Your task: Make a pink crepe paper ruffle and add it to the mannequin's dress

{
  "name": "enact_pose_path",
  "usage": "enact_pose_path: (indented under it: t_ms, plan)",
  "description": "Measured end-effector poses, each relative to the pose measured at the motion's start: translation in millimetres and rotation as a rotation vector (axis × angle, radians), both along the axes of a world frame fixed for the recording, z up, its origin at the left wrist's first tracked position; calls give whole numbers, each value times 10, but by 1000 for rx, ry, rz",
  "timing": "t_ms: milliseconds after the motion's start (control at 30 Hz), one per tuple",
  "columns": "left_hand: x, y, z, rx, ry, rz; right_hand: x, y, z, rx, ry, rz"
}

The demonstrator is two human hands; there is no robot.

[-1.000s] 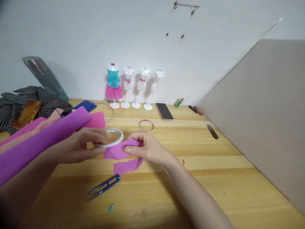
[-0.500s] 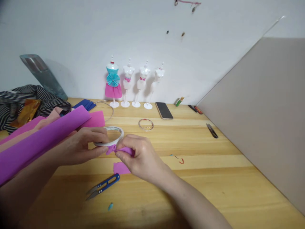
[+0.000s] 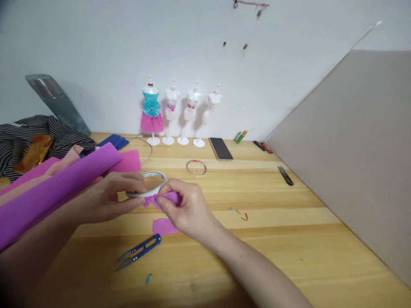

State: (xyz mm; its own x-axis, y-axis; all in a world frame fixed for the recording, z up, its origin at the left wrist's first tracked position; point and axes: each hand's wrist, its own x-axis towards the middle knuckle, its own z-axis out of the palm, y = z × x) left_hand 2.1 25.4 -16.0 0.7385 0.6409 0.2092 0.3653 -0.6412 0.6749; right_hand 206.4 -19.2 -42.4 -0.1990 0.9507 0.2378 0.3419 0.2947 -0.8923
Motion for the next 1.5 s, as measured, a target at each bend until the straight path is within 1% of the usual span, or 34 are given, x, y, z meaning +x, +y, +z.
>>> enact_pose_path:
  t_ms: [133, 267, 500, 667, 800, 900, 1233, 1500]
  plan:
    - [-4, -3, -7, -5, -10, -5, -22, 0, -4, 21, 49, 18]
    - [-19, 9, -23, -30, -1, 8, -30, -7, 23, 94, 47, 65]
    - [-13, 14, -32, -79, -19, 21, -49, -2, 0, 133, 54, 69]
    - [-14, 0, -15, -80, -30, 28, -64, 2, -27, 79, 93, 44]
    - [-8, -6, -3, -84, -35, 14, -67, 10, -32, 29, 105, -18]
    - [-5, -1, -7, -88, -32, 20, -71, 6, -27, 40, 107, -30]
    - [-30, 15, -41, -86, -21, 25, -84, -20, -49, 39, 93, 29]
    - [-10, 16, -40, -88, -40, 32, -99, -7, -28, 33, 139, -14]
